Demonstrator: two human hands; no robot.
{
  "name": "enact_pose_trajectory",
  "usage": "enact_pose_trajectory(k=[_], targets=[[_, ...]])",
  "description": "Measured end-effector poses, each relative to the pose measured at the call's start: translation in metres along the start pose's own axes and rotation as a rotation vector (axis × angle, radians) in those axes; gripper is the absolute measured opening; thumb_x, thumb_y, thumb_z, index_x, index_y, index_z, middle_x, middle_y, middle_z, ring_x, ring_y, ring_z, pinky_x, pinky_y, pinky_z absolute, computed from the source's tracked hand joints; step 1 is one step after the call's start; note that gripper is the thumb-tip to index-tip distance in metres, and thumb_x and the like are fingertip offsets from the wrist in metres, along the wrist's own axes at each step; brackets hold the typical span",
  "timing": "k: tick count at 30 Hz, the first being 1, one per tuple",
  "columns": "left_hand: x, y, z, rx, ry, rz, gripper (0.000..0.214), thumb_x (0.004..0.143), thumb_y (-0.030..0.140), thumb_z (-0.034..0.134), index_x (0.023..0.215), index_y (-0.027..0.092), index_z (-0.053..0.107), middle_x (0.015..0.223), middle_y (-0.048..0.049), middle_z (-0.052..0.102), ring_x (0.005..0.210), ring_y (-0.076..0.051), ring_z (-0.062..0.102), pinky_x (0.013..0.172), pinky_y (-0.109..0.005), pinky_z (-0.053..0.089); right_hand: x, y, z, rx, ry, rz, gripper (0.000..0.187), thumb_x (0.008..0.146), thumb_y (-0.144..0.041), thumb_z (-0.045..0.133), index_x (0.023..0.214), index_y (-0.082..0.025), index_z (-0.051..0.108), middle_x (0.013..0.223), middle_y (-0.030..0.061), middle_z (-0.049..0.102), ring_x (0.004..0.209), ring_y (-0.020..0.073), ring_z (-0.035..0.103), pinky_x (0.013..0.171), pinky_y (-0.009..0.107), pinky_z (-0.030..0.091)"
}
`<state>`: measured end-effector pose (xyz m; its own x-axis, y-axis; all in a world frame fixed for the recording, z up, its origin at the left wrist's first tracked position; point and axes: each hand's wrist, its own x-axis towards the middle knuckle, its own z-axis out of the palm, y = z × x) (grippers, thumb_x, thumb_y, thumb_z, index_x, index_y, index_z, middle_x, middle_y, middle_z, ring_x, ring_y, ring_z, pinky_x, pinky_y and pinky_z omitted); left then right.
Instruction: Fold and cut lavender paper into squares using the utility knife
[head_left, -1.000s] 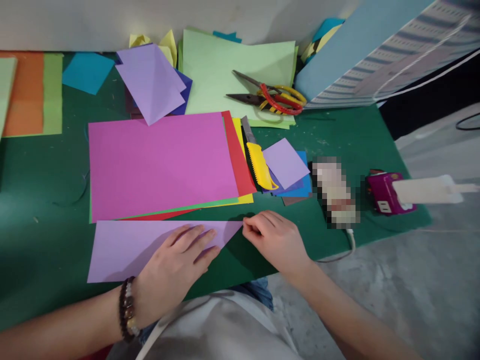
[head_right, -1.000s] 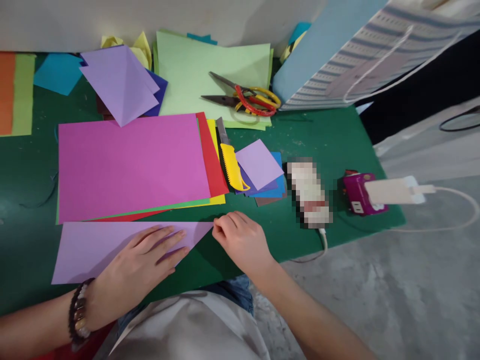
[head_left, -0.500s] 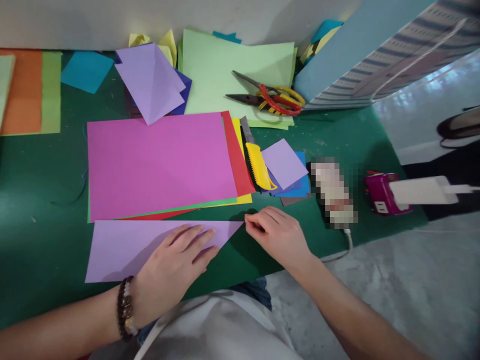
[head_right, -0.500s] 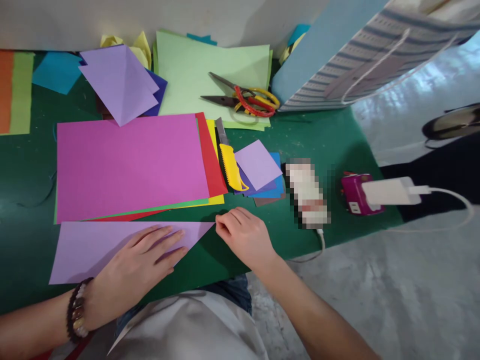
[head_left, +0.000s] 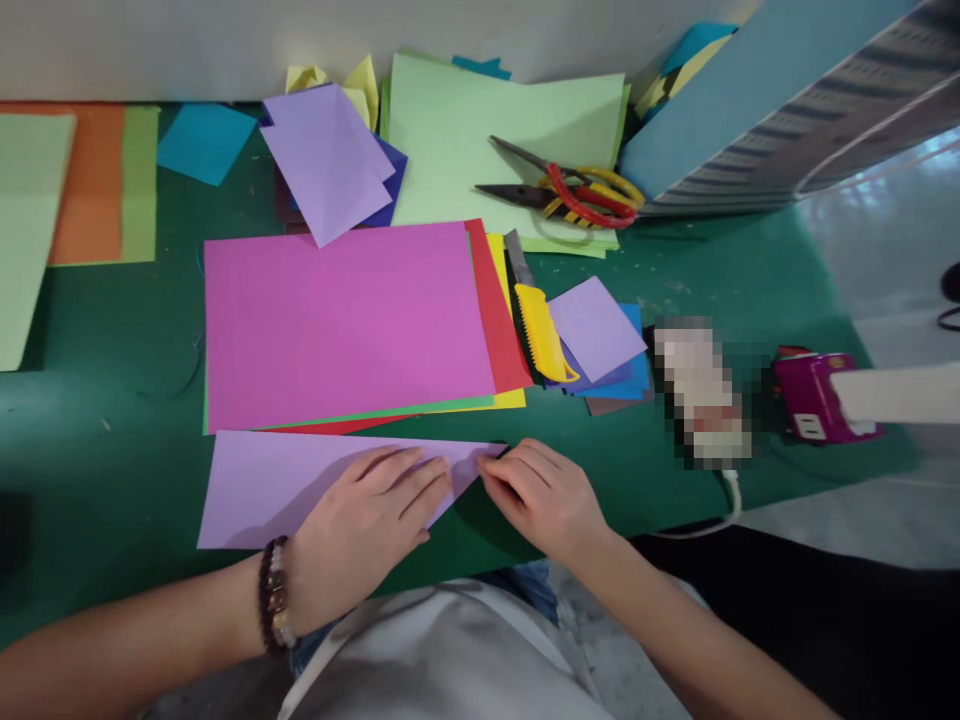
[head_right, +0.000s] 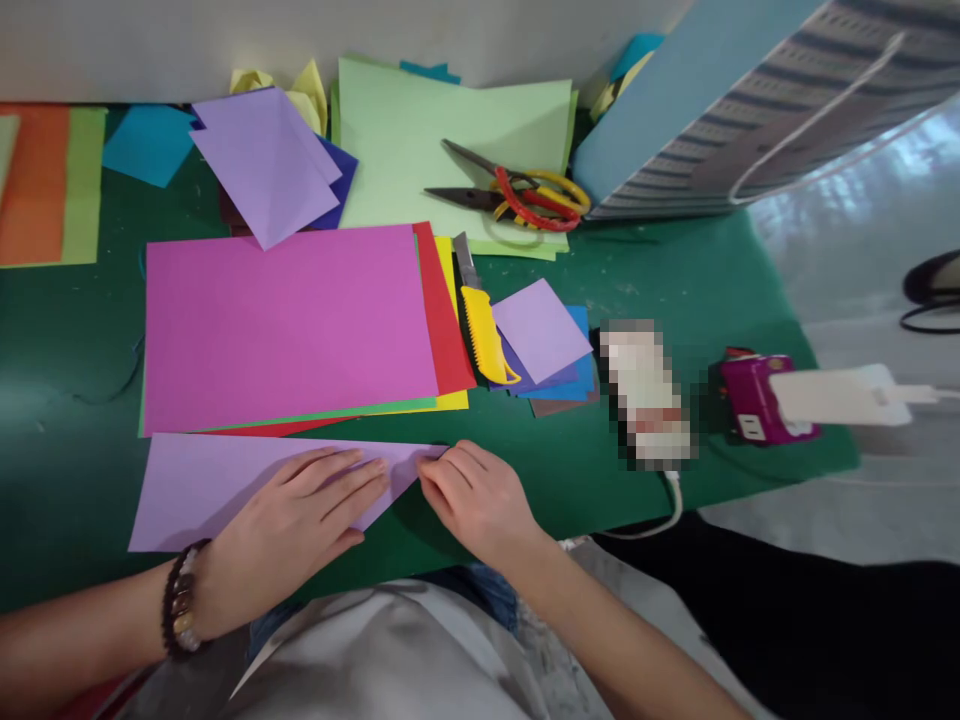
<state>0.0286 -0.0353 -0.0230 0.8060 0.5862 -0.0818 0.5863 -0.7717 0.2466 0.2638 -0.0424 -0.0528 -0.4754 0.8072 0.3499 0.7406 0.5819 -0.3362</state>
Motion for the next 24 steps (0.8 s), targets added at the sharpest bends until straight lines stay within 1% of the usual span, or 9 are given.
enact_pose_trajectory(k=[7,11,14,18,21,24], targets=[[0.0,0.0,0.0,-0.02,0.001,-0.007,0.052,0.09,0.037,0.059,0.136,0.018,0.045,0.138,0.0,0.054,0.124,-0.019,0.046,0.106,-0.036,0.033,-0.005,-0.016,0.007,0.06,-0.035,-0.039,0.01,0.084,-0.007,0.058,0.086,-0.016,0.06,0.068,0.0025,0.06,0.064,0.015,0.054,0.061,0.03,0.047],[0.0,0.0,-0.001,-0.022,-0.002,-0.002,0.052,0.09,0.037,0.059,0.136,0.017,0.045,0.137,-0.0018,0.054,0.124,-0.019,0.047,0.106,-0.035,0.034,-0.007,-0.02,0.007,0.076,-0.051,-0.047,0.009,0.086,-0.009,0.057,0.088,-0.017,0.061,0.067,0.0014,0.061,0.065,0.0142,0.054,0.061,0.028,0.046],[-0.001,0.0,-0.001,-0.023,-0.003,-0.009,0.054,0.089,0.038,0.06,0.137,0.018,0.044,0.137,-0.0028,0.055,0.124,-0.019,0.047,0.105,-0.035,0.034,-0.006,-0.011,0.002,0.069,-0.024,-0.011,0.009,0.086,-0.011,0.057,0.086,-0.019,0.06,0.066,0.0002,0.06,0.065,0.013,0.054,0.061,0.027,0.045],[0.0,-0.001,-0.001,-0.038,-0.006,0.001,0.054,0.089,0.037,0.061,0.136,0.019,0.045,0.137,-0.0014,0.055,0.124,-0.019,0.047,0.105,-0.035,0.034,-0.005,0.011,-0.006,-0.024,0.061,0.114,0.009,0.084,-0.009,0.059,0.085,-0.018,0.058,0.068,0.0028,0.061,0.066,0.0152,0.054,0.062,0.029,0.045],[0.0,-0.002,-0.001,-0.035,-0.011,0.011,0.05,0.09,0.037,0.06,0.135,0.019,0.047,0.138,-0.002,0.054,0.124,-0.019,0.048,0.104,-0.035,0.035,-0.006,0.019,-0.008,-0.06,0.05,0.121,0.009,0.085,-0.01,0.059,0.086,-0.019,0.059,0.068,0.0026,0.061,0.067,0.0154,0.054,0.062,0.029,0.044],[0.0,-0.003,0.0,-0.042,-0.015,0.014,0.049,0.09,0.038,0.06,0.134,0.02,0.048,0.138,-0.0018,0.054,0.124,-0.019,0.047,0.103,-0.035,0.036,-0.008,0.017,-0.006,-0.073,0.04,0.112,0.008,0.085,-0.011,0.058,0.084,-0.019,0.059,0.067,0.0023,0.06,0.065,0.0152,0.054,0.061,0.029,0.043]])
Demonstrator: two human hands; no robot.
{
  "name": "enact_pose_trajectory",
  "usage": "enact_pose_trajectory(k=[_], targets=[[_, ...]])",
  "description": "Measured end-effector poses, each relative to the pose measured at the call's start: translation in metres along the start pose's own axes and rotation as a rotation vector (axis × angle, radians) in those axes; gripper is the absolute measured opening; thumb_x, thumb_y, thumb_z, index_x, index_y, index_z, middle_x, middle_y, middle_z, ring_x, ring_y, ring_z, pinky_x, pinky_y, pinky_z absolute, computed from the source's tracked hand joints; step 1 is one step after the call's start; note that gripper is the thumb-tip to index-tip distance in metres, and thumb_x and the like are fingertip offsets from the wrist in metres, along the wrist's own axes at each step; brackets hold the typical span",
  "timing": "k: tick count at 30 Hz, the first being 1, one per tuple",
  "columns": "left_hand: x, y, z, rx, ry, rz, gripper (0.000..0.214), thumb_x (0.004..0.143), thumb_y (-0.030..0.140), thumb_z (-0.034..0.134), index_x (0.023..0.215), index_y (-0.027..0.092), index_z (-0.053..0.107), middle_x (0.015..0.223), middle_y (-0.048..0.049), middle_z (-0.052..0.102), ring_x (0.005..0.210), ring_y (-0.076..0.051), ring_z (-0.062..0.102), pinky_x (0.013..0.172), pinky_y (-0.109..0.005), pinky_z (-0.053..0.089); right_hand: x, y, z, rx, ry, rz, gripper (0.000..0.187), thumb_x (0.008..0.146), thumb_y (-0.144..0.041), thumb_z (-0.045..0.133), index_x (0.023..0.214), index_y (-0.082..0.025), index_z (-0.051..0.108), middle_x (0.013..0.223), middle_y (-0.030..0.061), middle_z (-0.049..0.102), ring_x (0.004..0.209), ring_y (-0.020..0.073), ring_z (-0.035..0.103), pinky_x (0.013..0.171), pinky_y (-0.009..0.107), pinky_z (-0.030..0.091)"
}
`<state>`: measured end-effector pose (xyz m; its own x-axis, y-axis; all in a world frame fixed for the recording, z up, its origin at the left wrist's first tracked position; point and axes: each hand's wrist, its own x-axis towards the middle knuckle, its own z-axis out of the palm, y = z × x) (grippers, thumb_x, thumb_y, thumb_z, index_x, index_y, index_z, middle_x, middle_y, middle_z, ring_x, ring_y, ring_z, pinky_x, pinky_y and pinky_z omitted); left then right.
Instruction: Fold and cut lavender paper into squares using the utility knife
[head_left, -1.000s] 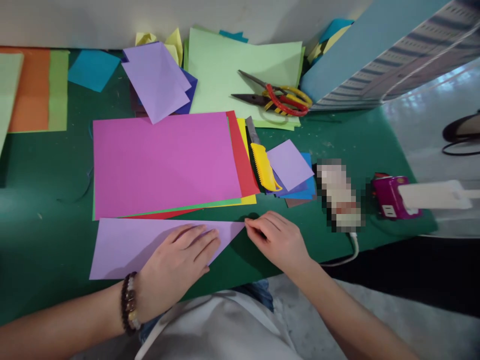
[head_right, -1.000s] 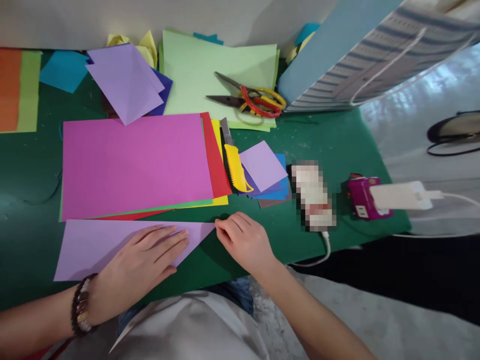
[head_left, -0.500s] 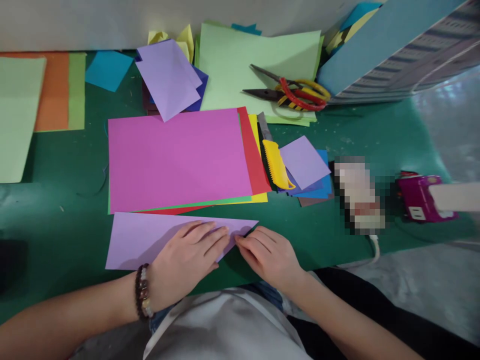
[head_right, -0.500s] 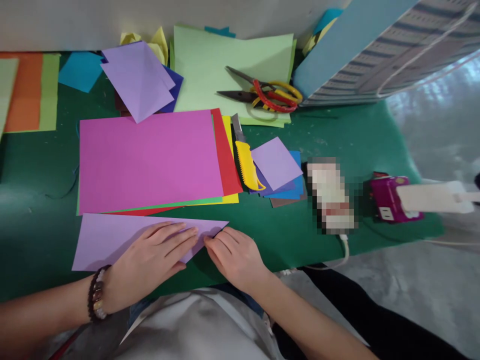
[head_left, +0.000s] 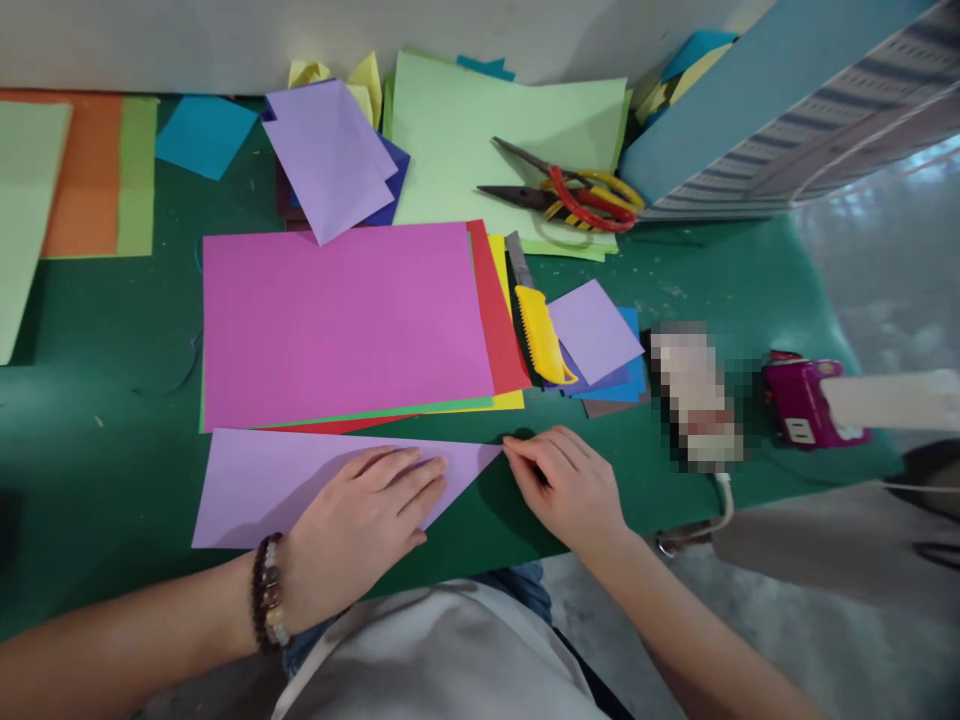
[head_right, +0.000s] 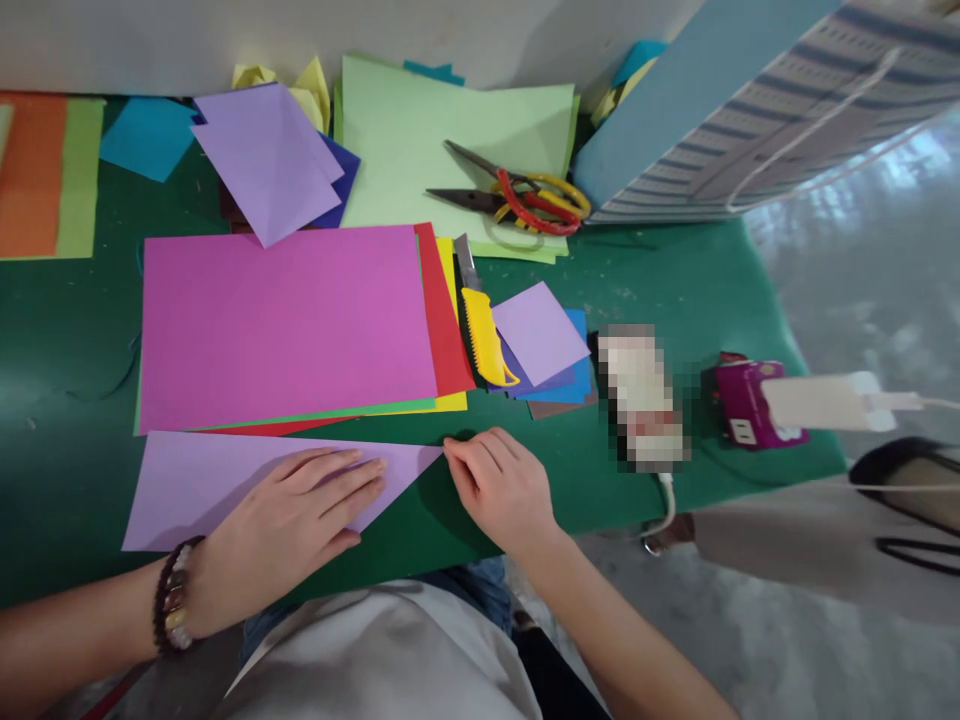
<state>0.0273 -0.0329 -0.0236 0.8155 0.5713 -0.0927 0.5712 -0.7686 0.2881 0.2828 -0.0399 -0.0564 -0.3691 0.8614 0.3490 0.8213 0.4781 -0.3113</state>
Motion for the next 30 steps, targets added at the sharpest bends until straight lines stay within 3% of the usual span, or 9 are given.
enact_pose_trajectory(k=[17,24,30], targets=[[-0.001,-0.002,-0.003,-0.043,0.035,0.005,0.046,0.091,0.038,0.058,0.132,0.02,0.05,0.136,-0.001,0.056,0.125,-0.018,0.047,0.105,-0.033,0.032,-0.001,-0.037,0.007,0.102,-0.058,-0.063,0.012,0.086,-0.008,0.054,0.081,-0.018,0.059,0.064,0.0017,0.059,0.062,0.0147,0.052,0.058,0.029,0.041],[-0.003,-0.003,-0.008,-0.089,-0.015,-0.005,0.045,0.096,0.018,0.04,0.141,0.019,0.039,0.143,0.0009,0.049,0.127,-0.016,0.044,0.107,-0.033,0.03,-0.006,-0.059,0.013,0.152,-0.102,-0.125,0.015,0.086,-0.007,0.053,0.076,-0.017,0.058,0.064,0.0023,0.058,0.064,0.0151,0.051,0.059,0.029,0.041],[-0.003,-0.003,-0.009,-0.089,-0.019,-0.003,0.043,0.096,0.014,0.036,0.139,0.017,0.042,0.143,0.0006,0.05,0.128,-0.016,0.043,0.105,-0.033,0.031,-0.009,-0.079,0.017,0.18,-0.128,-0.193,0.016,0.087,-0.009,0.051,0.078,-0.017,0.061,0.063,0.002,0.056,0.064,0.0166,0.048,0.056,0.031,0.037]])
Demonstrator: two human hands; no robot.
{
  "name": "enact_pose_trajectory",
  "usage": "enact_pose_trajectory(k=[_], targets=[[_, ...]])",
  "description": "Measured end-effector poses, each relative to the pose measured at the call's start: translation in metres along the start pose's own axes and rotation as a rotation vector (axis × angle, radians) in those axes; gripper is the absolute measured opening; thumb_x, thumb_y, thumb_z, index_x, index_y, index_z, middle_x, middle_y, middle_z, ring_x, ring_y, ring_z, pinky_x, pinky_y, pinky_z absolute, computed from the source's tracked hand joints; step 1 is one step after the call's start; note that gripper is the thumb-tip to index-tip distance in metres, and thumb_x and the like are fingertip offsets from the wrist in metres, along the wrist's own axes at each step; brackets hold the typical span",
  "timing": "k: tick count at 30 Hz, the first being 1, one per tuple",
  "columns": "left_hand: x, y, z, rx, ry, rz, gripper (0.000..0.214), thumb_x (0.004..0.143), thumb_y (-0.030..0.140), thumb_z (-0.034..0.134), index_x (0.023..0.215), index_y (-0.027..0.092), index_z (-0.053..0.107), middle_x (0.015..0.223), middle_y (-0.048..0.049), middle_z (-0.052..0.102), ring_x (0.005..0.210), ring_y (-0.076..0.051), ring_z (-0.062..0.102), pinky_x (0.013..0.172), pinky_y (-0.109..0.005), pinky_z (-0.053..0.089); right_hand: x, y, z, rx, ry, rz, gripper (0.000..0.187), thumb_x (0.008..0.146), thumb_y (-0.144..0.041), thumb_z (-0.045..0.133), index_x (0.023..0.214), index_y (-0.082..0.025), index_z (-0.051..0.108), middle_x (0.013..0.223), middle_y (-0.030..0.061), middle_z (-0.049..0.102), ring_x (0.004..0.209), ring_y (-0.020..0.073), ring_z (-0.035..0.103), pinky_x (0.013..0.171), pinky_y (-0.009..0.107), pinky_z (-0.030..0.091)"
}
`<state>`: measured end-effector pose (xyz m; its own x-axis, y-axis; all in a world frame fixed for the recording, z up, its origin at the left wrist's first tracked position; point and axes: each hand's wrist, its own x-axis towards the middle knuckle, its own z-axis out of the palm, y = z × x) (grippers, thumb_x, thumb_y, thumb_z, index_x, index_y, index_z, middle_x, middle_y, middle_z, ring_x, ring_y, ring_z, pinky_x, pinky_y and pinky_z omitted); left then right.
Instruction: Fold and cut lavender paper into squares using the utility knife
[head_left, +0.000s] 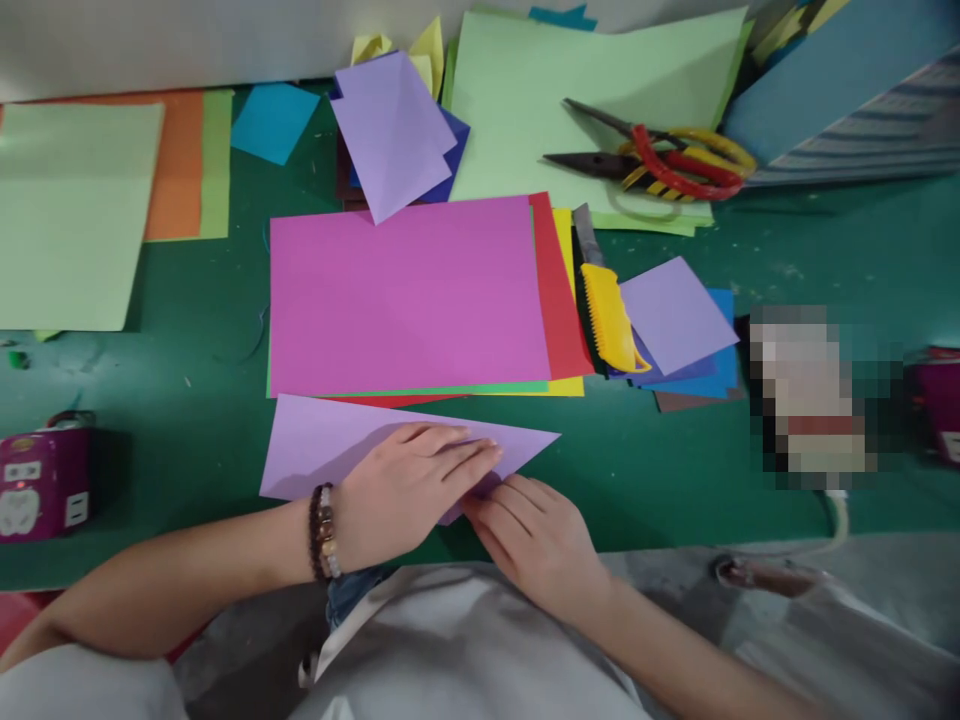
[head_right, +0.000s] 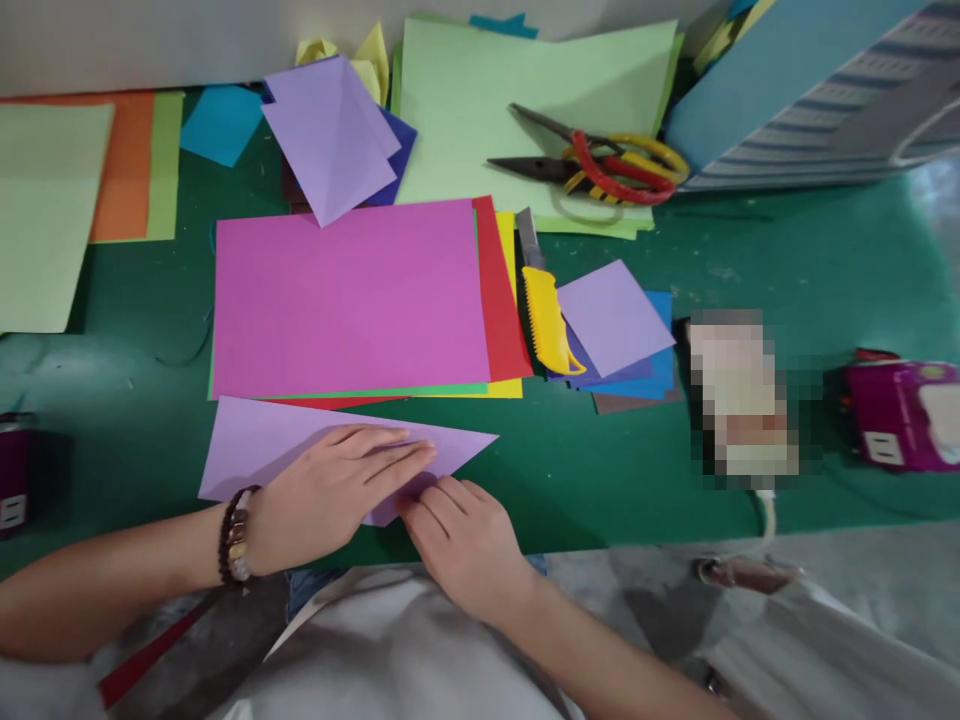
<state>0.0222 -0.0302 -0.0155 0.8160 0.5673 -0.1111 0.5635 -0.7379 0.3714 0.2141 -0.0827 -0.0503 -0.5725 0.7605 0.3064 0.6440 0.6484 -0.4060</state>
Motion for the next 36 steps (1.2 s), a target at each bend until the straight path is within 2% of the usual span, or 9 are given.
enact_pose_trajectory(k=[7,11,13,16,18,21,24,29,36], targets=[[0.001,0.0,0.0,0.013,0.019,0.011,0.041,0.097,0.014,0.035,0.137,0.016,0.045,0.141,0.0002,0.052,0.126,-0.015,0.045,0.104,-0.032,0.033,0.0,-0.019,0.01,0.03,-0.02,-0.07,0.015,0.087,-0.011,0.05,0.081,-0.017,0.062,0.065,0.0019,0.058,0.064,0.0169,0.049,0.054,0.033,0.033],[0.0,-0.001,0.003,0.038,0.035,0.006,0.04,0.098,0.017,0.038,0.136,0.018,0.046,0.14,-0.0002,0.052,0.125,-0.015,0.046,0.104,-0.032,0.035,-0.001,-0.014,-0.001,0.115,0.01,-0.034,0.01,0.088,-0.013,0.054,0.085,-0.018,0.062,0.064,-0.0004,0.058,0.062,0.0148,0.049,0.056,0.031,0.036],[0.0,-0.001,0.006,0.047,0.046,0.011,0.036,0.098,0.022,0.041,0.134,0.022,0.049,0.14,0.0027,0.052,0.124,-0.015,0.046,0.104,-0.032,0.034,-0.005,0.003,-0.012,0.118,0.076,0.085,0.009,0.087,-0.014,0.058,0.09,-0.02,0.062,0.066,-0.0012,0.059,0.064,0.0137,0.051,0.061,0.029,0.041],[0.0,0.001,0.009,0.069,0.054,0.024,0.033,0.097,0.031,0.047,0.13,0.027,0.052,0.138,0.0052,0.054,0.123,-0.02,0.046,0.103,-0.036,0.034,-0.013,0.038,-0.029,-0.074,0.207,0.445,0.018,0.085,-0.02,0.063,0.103,-0.02,0.061,0.076,0.0012,0.06,0.07,0.015,0.054,0.066,0.029,0.045],[0.001,0.002,0.012,0.091,0.052,0.019,0.034,0.096,0.033,0.049,0.129,0.028,0.052,0.137,0.0043,0.054,0.121,-0.021,0.047,0.102,-0.039,0.034,-0.016,0.057,-0.035,-0.126,0.245,0.577,0.014,0.086,-0.024,0.063,0.098,-0.02,0.062,0.073,0.0009,0.057,0.068,0.0157,0.052,0.063,0.029,0.045],[0.003,0.002,0.014,0.107,0.048,0.022,0.034,0.095,0.032,0.05,0.129,0.028,0.052,0.137,0.0042,0.054,0.121,-0.022,0.047,0.101,-0.04,0.034,-0.014,0.069,-0.036,-0.132,0.196,0.569,0.012,0.085,-0.03,0.064,0.093,-0.021,0.062,0.072,0.0006,0.057,0.07,0.0164,0.053,0.066,0.03,0.046],[0.003,0.001,0.015,0.123,0.055,0.03,0.036,0.093,0.03,0.054,0.129,0.029,0.052,0.136,0.0041,0.054,0.121,-0.022,0.046,0.1,-0.041,0.034,-0.007,0.067,-0.032,-0.126,0.155,0.553,0.015,0.083,-0.034,0.066,0.092,-0.021,0.063,0.073,0.0007,0.058,0.073,0.0174,0.054,0.069,0.032,0.045],[0.003,0.001,0.013,0.138,0.039,0.036,0.037,0.093,0.029,0.053,0.13,0.028,0.051,0.136,0.0041,0.054,0.121,-0.022,0.046,0.1,-0.04,0.034,0.0,0.065,-0.035,-0.089,0.152,0.57,0.005,0.088,-0.023,0.058,0.084,-0.02,0.06,0.069,0.0001,0.056,0.066,0.0156,0.052,0.062,0.029,0.043],[0.002,0.001,0.015,0.145,0.059,0.042,0.036,0.093,0.03,0.054,0.129,0.027,0.052,0.137,0.0038,0.053,0.122,-0.022,0.045,0.101,-0.04,0.032,-0.001,0.065,-0.034,-0.13,0.148,0.431,0.011,0.088,-0.016,0.055,0.078,-0.021,0.057,0.07,0.0011,0.061,0.069,0.0156,0.055,0.064,0.029,0.044]])
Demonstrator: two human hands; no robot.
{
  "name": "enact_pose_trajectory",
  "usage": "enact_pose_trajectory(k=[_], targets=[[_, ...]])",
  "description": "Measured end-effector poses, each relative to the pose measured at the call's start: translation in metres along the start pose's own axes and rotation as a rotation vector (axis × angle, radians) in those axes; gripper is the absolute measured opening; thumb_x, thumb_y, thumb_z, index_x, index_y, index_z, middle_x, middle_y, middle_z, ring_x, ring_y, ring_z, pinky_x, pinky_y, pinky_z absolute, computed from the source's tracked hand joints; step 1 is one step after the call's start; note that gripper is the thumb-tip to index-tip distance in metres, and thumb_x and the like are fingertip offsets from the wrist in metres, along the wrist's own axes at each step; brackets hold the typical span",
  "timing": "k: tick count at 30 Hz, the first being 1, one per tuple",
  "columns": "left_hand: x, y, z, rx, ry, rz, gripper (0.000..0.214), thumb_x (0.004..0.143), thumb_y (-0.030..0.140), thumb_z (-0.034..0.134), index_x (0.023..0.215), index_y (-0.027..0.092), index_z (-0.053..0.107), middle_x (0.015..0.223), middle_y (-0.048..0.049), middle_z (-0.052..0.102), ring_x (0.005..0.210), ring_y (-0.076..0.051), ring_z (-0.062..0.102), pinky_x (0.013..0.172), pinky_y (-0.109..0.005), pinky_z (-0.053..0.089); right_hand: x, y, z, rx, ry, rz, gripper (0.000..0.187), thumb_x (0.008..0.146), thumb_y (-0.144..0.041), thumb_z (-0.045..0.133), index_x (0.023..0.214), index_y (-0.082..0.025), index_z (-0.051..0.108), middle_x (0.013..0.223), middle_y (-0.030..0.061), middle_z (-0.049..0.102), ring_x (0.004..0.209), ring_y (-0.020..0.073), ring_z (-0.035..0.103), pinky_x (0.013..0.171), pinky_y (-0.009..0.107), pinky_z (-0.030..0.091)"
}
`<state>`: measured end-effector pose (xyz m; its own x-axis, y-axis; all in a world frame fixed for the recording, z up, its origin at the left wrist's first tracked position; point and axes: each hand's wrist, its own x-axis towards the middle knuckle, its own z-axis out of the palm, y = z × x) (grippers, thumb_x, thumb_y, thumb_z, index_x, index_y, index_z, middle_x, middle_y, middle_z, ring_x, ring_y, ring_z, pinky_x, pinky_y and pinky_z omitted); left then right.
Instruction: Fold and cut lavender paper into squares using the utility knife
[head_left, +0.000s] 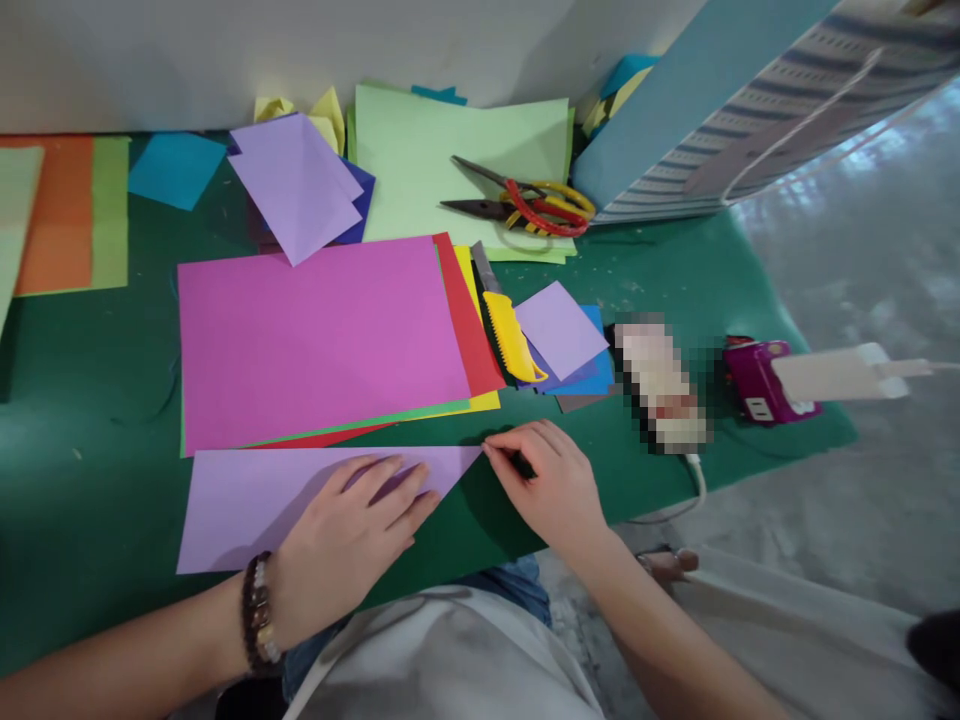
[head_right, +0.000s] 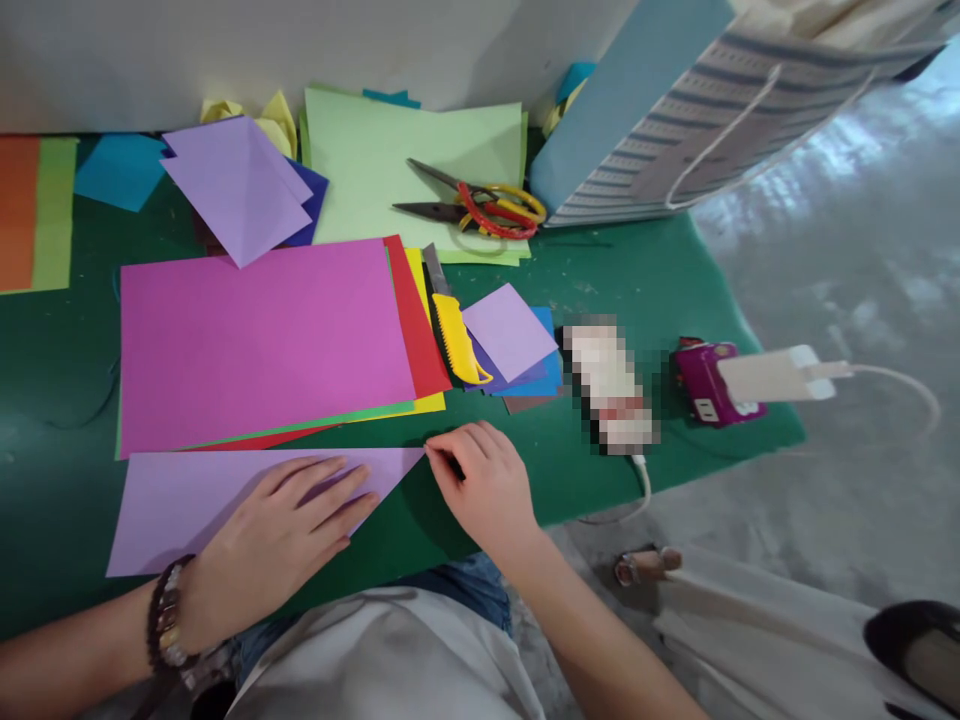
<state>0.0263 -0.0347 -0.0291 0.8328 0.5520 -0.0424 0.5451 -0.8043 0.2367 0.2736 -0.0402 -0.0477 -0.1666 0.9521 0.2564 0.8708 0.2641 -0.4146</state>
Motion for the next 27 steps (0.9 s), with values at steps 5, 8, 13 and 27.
enact_pose_trajectory(k=[5,8,13,27], targets=[[0.0,0.0,0.001,0.005,-0.002,0.003,0.038,0.092,0.029,0.055,0.13,0.027,0.051,0.138,0.0036,0.052,0.122,-0.022,0.044,0.102,-0.039,0.032,-0.001,-0.002,0.005,-0.069,-0.009,-0.091,0.015,0.086,-0.011,0.054,0.074,-0.02,0.054,0.069,0.002,0.06,0.069,0.0158,0.056,0.062,0.028,0.041],[-0.001,0.001,0.0,0.009,0.002,0.001,0.038,0.092,0.029,0.055,0.13,0.026,0.052,0.138,0.0033,0.053,0.122,-0.021,0.045,0.102,-0.038,0.032,0.001,-0.001,0.004,-0.093,-0.003,-0.102,0.017,0.085,-0.01,0.054,0.071,-0.021,0.051,0.065,0.0008,0.057,0.066,0.0149,0.055,0.06,0.027,0.04],[-0.002,0.002,0.0,0.02,0.015,-0.006,0.035,0.094,0.031,0.052,0.129,0.028,0.053,0.136,0.0029,0.054,0.122,-0.021,0.047,0.102,-0.038,0.034,0.002,-0.004,0.003,-0.096,-0.002,-0.124,0.019,0.085,-0.009,0.053,0.069,-0.02,0.05,0.063,0.0003,0.055,0.064,0.0146,0.052,0.058,0.027,0.038],[-0.001,-0.004,-0.012,-0.074,-0.063,-0.006,0.072,0.079,0.055,0.067,0.136,0.017,0.045,0.14,-0.004,0.052,0.126,-0.022,0.044,0.105,-0.035,0.032,-0.023,-0.049,0.018,0.103,-0.116,-0.323,0.017,0.088,-0.01,0.049,0.075,-0.018,0.056,0.068,0.002,0.06,0.067,0.0147,0.052,0.061,0.028,0.043]])
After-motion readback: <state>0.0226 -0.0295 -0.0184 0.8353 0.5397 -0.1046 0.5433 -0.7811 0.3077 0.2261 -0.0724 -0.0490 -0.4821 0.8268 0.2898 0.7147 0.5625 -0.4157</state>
